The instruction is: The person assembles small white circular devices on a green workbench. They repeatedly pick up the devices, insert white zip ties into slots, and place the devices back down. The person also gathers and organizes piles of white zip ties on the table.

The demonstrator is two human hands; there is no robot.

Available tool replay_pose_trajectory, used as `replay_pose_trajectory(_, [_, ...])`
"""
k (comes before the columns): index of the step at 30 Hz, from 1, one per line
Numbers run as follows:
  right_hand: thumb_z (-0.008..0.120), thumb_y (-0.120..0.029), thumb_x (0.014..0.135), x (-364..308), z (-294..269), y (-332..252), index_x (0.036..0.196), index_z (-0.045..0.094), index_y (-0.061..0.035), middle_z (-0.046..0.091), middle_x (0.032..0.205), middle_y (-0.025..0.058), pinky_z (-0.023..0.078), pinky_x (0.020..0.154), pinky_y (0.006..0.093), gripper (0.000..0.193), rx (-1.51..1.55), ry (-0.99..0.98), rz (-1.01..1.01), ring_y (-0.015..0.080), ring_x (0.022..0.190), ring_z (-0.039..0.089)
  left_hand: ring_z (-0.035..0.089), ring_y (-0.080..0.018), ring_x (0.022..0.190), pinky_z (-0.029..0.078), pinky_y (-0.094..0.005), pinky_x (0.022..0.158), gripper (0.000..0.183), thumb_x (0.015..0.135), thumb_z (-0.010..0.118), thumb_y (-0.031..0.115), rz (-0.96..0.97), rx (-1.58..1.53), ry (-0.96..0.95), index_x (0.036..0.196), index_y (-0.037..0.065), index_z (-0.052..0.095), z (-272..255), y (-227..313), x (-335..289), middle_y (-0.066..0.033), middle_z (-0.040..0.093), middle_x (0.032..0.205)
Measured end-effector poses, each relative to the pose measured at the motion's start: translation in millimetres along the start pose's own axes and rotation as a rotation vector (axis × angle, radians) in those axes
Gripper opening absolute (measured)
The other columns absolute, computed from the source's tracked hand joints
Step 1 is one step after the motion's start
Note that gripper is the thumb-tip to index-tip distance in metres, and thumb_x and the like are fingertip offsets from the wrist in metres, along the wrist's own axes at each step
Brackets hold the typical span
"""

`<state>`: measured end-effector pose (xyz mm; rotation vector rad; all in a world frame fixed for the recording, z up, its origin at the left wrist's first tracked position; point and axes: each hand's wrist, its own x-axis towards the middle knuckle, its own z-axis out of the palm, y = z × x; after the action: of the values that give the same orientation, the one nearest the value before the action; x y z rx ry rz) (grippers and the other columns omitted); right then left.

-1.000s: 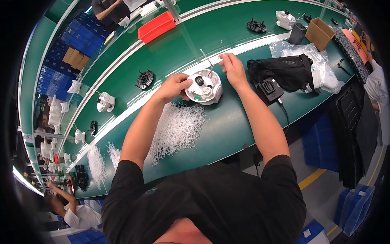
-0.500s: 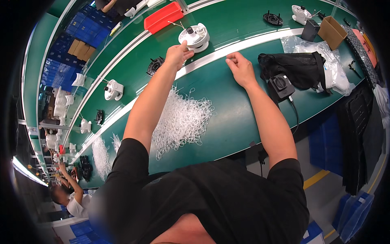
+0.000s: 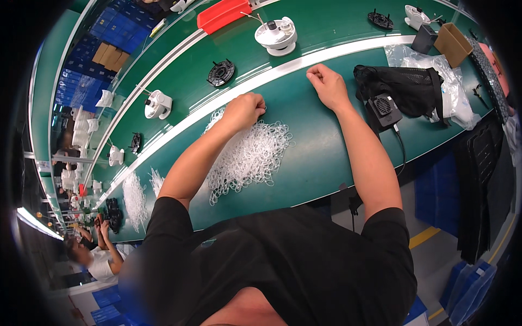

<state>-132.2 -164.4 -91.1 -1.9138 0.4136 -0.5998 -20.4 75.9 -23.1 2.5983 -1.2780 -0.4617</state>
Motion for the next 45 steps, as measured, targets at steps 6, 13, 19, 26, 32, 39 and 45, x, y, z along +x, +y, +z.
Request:
replay_pose_trajectory(6, [0.066,-0.020,0.093,2.7,0.0,2.5,0.101,0.068,-0.0023,0.070,0.085,0.0069,0.051,0.075,0.0284,0.019,0.014,-0.010,-0.036,0.0139,0.079,0.064,0.062,-0.0367,0.089,0.049,-0.0442,0.077,0.004,0.087,0.063,0.007,0.146,-0.036,0.127,0.087,0.003,0.061,5.8,-8.0,1.0,-0.0142,0.065,0.091])
replay_pose_trajectory(13, [0.066,-0.016,0.094,1.7,0.7,2.9,0.103,0.067,-0.0015,0.067,0.083,0.0025,0.049,0.071,0.0253,0.017,0.042,-0.007,-0.058,0.0088,0.076,0.059,0.068,-0.0151,0.075,0.057,-0.0289,0.061,0.012,0.093,0.062,0.009,-0.023,-0.937,0.447,0.098,-0.001,0.062,-53.4,-63.3,-19.1,-0.0096,0.069,0.086])
replay_pose_trajectory(19, [0.066,-0.016,0.094,-0.3,1.8,-1.8,0.103,0.066,-0.0014,0.066,0.082,0.0015,0.048,0.069,0.0251,0.017,0.008,-0.036,-0.029,0.0083,0.074,0.058,0.068,-0.0187,0.074,0.059,-0.0304,0.061,0.021,0.093,0.062,0.008,-0.443,-1.142,0.909,0.108,-0.006,0.062,-67.9,-178.2,-69.7,-0.0131,0.068,0.092])
replay_pose_trajectory(26, [0.066,-0.018,0.094,-1.4,6.1,-1.7,0.102,0.067,-0.0012,0.066,0.082,0.0047,0.049,0.069,0.0274,0.018,-0.051,-0.006,-0.061,0.0125,0.072,0.059,0.068,-0.0323,0.085,0.063,-0.0391,0.068,0.047,0.099,0.059,0.026,-0.773,-1.397,1.102,0.122,-0.014,0.048,-64.8,-284.5,-69.0,-0.0248,0.060,0.111])
replay_pose_trajectory(32, [0.067,-0.019,0.094,-1.2,4.6,-5.3,0.101,0.070,0.0002,0.067,0.085,0.0074,0.048,0.069,0.0276,0.021,-0.032,0.043,-0.102,0.0127,0.073,0.058,0.070,-0.0342,0.085,0.066,-0.0383,0.066,0.034,0.101,0.049,0.015,-0.648,-1.457,1.065,0.118,-0.015,0.048,-60.7,-298.8,-42.5,-0.0266,0.060,0.109])
replay_pose_trajectory(39, [0.071,-0.018,0.090,5.0,3.4,-54.1,0.105,0.073,0.0007,0.066,0.085,0.0035,0.046,0.069,0.0259,0.024,0.204,-0.012,-0.135,0.0113,0.074,0.057,0.072,-0.0298,0.081,0.065,-0.0368,0.070,0.026,0.099,0.047,0.010,-0.355,-1.237,0.868,0.108,-0.013,0.054,-86.8,-201.5,-47.2,-0.0224,0.066,0.101])
replay_pose_trajectory(45, [0.078,-0.026,0.086,9.5,25.7,-125.9,0.110,0.070,0.0052,0.061,0.078,0.0000,0.042,0.063,0.0236,0.040,0.320,-0.247,0.037,0.0073,0.072,0.052,0.071,-0.0235,0.079,0.063,-0.0359,0.069,0.028,0.099,0.054,0.016,-0.158,-1.176,0.397,0.113,-0.008,0.060,-77.4,-77.5,-35.0,-0.0144,0.069,0.099])
